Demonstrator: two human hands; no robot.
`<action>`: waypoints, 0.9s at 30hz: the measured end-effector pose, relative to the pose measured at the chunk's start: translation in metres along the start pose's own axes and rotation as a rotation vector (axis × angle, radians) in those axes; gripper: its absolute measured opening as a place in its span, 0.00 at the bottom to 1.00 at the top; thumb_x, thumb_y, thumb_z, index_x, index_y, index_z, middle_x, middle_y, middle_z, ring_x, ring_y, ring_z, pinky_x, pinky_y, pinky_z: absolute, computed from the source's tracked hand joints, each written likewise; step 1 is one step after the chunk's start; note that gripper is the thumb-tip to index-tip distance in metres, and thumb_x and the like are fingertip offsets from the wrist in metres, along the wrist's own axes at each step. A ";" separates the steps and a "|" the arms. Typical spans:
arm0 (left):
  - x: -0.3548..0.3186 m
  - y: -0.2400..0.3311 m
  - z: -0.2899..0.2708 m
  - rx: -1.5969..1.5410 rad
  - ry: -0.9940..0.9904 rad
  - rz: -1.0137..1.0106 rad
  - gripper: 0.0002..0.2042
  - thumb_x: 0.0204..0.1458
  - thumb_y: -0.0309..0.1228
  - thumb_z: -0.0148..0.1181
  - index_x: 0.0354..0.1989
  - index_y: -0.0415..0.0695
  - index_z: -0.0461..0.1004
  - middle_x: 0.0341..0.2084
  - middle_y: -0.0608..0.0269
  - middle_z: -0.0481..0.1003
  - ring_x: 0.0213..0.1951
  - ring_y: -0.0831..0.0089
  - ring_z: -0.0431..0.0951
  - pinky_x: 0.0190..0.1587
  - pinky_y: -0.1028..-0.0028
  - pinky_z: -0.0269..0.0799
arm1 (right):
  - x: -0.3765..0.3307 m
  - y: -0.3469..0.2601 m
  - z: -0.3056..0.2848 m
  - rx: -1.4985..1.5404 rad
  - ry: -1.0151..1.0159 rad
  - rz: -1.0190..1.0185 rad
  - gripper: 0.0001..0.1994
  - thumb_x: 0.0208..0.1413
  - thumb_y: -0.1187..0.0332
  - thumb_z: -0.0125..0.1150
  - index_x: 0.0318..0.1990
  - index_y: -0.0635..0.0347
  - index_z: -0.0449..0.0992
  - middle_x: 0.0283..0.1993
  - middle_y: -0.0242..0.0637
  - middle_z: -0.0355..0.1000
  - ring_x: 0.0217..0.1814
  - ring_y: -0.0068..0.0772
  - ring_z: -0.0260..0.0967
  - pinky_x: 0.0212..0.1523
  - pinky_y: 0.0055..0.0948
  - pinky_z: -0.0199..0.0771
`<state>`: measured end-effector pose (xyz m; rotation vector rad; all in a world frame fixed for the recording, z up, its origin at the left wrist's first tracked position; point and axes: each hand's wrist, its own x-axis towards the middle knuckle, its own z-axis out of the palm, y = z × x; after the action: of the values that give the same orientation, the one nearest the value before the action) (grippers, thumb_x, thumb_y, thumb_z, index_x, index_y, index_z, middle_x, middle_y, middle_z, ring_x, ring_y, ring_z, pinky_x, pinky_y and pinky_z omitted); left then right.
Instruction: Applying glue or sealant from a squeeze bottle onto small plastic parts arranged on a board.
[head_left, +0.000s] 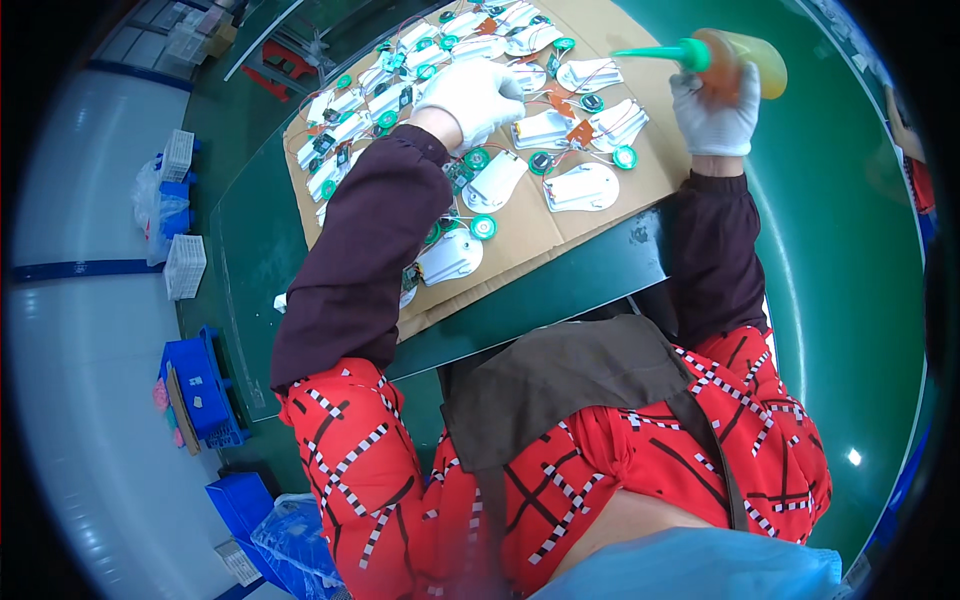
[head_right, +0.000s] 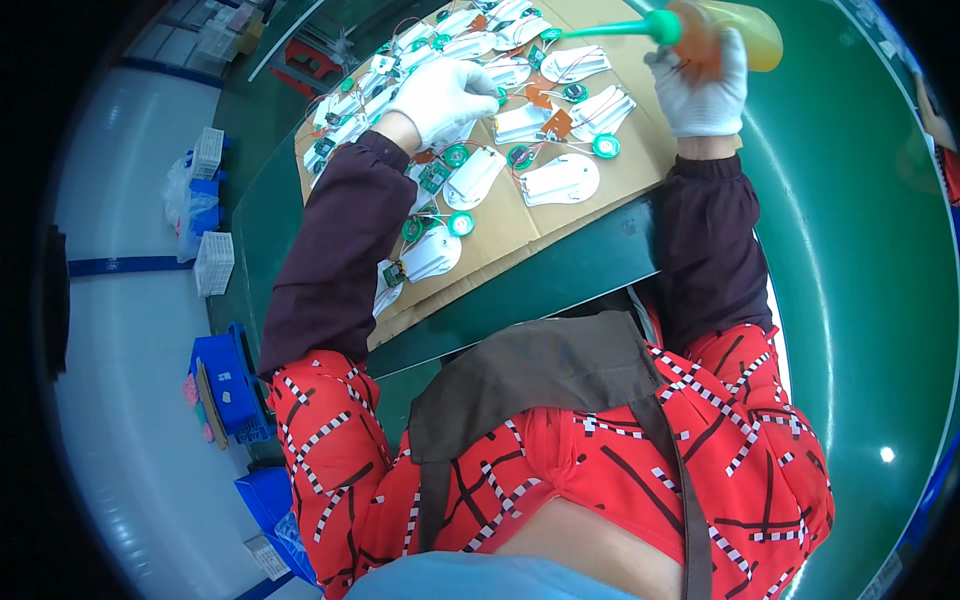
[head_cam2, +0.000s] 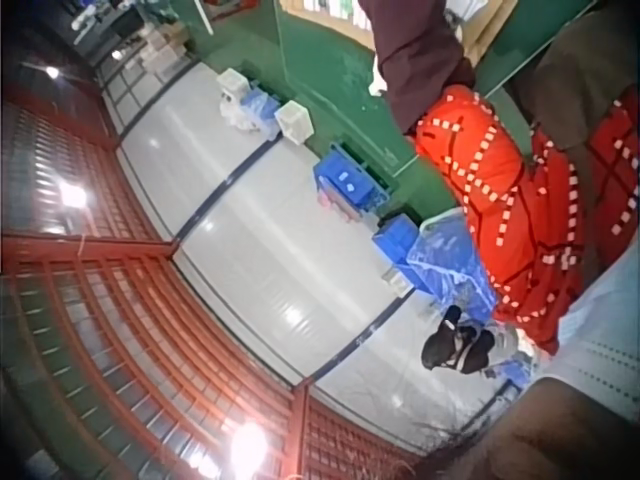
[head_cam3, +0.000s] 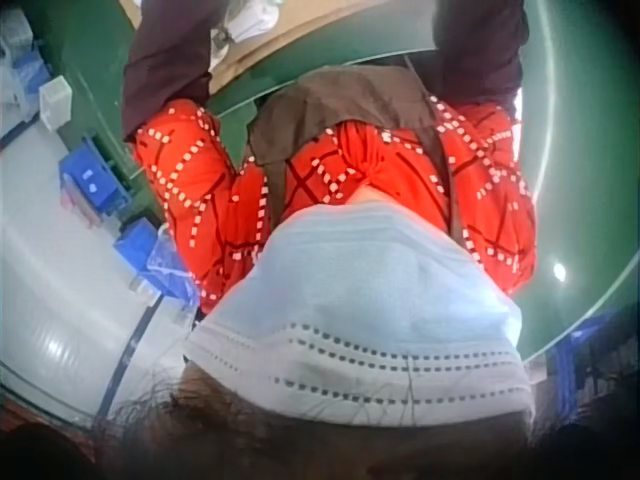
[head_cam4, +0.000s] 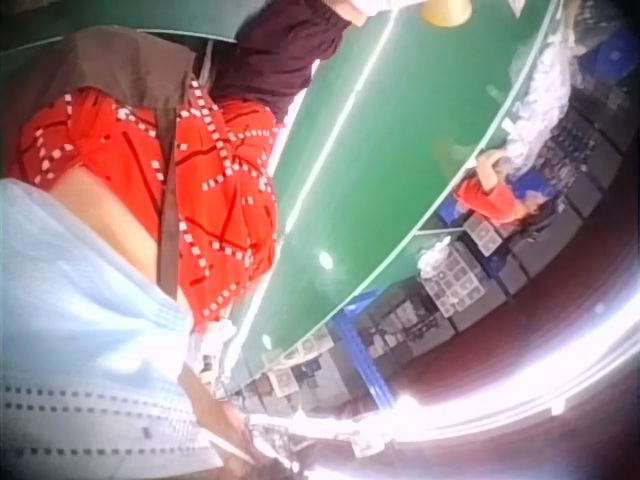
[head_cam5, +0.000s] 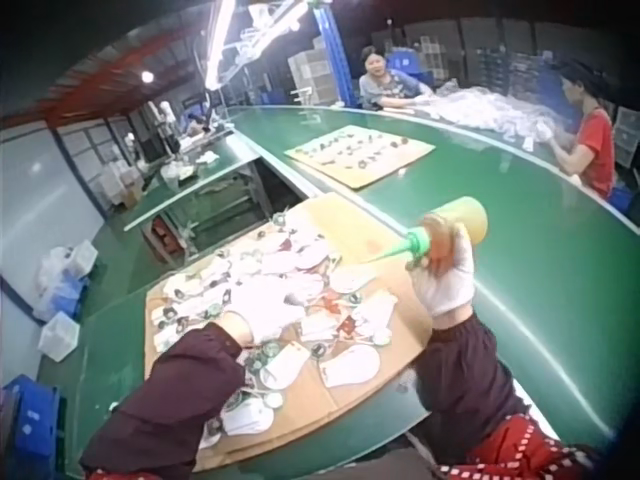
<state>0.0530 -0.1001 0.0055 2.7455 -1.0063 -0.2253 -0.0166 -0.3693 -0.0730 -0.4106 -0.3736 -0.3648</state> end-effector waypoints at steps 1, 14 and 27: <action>0.000 -0.004 -0.001 -0.029 0.034 0.033 0.12 0.41 0.36 0.57 0.31 0.42 0.76 0.26 0.59 0.75 0.29 0.69 0.74 0.35 0.73 0.69 | 0.000 -0.002 -0.005 0.002 0.001 0.000 0.24 0.49 0.54 0.53 0.50 0.59 0.63 0.42 0.43 0.67 0.32 0.34 0.65 0.35 0.29 0.69; 0.046 -0.021 0.017 0.313 0.133 0.158 0.11 0.45 0.35 0.54 0.33 0.44 0.76 0.31 0.53 0.74 0.35 0.59 0.75 0.40 0.67 0.69 | 0.013 -0.010 0.019 0.063 0.044 0.036 0.23 0.51 0.54 0.52 0.49 0.61 0.64 0.42 0.43 0.67 0.32 0.34 0.64 0.37 0.32 0.70; 0.043 -0.018 0.005 0.011 0.192 -0.171 0.10 0.35 0.29 0.59 0.28 0.38 0.73 0.23 0.55 0.75 0.28 0.69 0.76 0.33 0.74 0.70 | 0.050 0.032 0.072 -0.628 -0.027 -0.069 0.18 0.49 0.60 0.57 0.44 0.60 0.67 0.37 0.36 0.69 0.30 0.27 0.65 0.28 0.26 0.67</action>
<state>0.0955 -0.1154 -0.0066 2.7993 -0.7279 0.0186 0.0200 -0.3229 -0.0006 -1.0189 -0.2937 -0.5439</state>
